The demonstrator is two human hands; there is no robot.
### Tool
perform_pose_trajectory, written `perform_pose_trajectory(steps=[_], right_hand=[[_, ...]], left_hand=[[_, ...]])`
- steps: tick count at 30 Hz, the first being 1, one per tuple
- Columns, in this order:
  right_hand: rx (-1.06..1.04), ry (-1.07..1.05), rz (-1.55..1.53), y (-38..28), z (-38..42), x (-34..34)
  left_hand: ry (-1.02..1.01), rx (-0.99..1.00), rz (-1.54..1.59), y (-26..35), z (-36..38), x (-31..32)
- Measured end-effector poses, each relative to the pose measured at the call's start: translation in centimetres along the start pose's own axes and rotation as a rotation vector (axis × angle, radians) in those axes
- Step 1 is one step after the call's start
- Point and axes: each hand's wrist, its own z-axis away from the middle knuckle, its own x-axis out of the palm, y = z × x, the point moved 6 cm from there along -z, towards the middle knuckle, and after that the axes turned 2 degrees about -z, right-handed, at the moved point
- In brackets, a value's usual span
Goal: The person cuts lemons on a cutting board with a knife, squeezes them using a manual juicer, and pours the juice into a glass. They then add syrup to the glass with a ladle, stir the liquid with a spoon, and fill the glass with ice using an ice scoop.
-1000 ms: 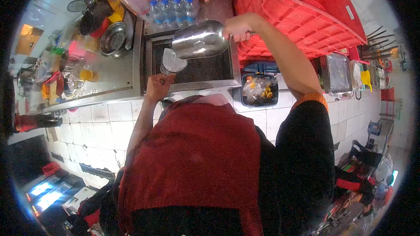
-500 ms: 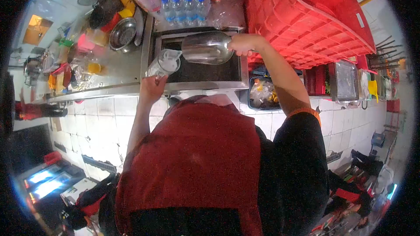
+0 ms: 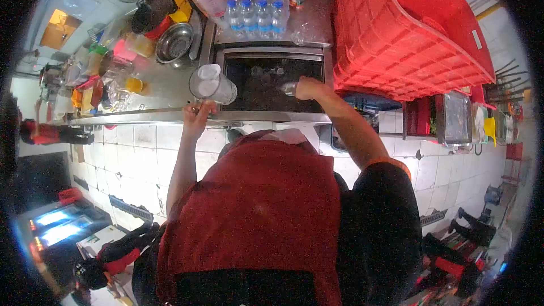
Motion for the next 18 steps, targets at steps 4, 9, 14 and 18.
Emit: perform_pose_trajectory(steps=[4,9,14,18], right_hand=[[-0.250,0.329,-0.019,-1.8,-1.8,-1.1],[-0.418,0.492,-0.214,-6.2,0.8,-6.8],[-0.566,0.485,-0.378,-9.6,0.4,-9.6],[-0.495,0.581,-0.209,-8.2,-4.0,-8.7]], left_hand=[[0.022,0.005,0.100,-0.8,0.3,-1.4],[0.061,0.038,-0.016,0.4,-0.3,-3.4],[0.121,-0.050,0.063,1.5,1.8,-4.6],[0.127,0.037,0.113,0.4,1.8,-5.4]])
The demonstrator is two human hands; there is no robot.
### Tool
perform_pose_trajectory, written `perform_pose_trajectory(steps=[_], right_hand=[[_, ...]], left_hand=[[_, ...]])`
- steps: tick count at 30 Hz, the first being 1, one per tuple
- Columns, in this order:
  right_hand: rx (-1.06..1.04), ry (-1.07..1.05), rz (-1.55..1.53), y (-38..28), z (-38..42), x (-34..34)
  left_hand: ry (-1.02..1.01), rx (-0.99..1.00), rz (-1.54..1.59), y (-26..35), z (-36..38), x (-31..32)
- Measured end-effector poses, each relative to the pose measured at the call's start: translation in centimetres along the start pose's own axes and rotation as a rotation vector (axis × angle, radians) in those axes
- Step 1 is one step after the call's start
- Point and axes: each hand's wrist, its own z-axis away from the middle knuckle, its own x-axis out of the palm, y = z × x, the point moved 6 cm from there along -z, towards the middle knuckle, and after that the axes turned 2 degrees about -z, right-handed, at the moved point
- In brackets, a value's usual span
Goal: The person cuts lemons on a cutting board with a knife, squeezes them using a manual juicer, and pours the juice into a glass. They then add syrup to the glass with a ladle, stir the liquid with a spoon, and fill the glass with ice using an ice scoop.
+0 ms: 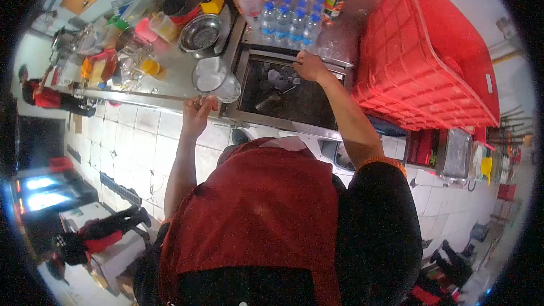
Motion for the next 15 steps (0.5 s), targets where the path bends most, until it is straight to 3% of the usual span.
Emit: perform_pose_trajectory(steps=[1,2,4,6,7,9,10,12,15], right_hand=[[0.017,-0.003,-0.062,-0.8,0.0,0.2],[0.038,-0.035,-0.308,-2.0,-0.1,1.2],[-0.274,0.101,-0.555,-13.3,3.8,-3.5],[-0.514,0.069,-0.372,-22.4,6.8,-6.9],[-0.514,0.064,-0.380,-23.7,6.6,-6.7],[-0.918,0.084,-0.010,-27.2,7.0,-6.1],[-0.916,0.086,-0.012,-27.4,6.5,-6.1],[-0.831,-0.192,0.067,-27.3,5.4,-4.4],[-0.655,-0.372,0.239,-28.0,5.0,-4.4]], left_hand=[[-0.009,0.024,0.066,0.8,-0.1,-0.1],[0.015,0.048,-0.146,1.8,0.3,-0.8],[0.030,0.035,-0.220,3.7,-0.5,-1.6],[0.009,0.012,-0.301,3.4,0.5,-1.2],[0.009,0.005,-0.306,3.0,0.8,-1.0],[-0.056,-0.068,-0.290,2.6,0.6,-0.3],[-0.123,-0.255,-0.357,1.9,0.8,-0.3],[-0.161,-0.267,-0.411,3.4,1.0,-0.4],[-0.224,-0.257,-0.441,3.4,1.2,-0.1]])
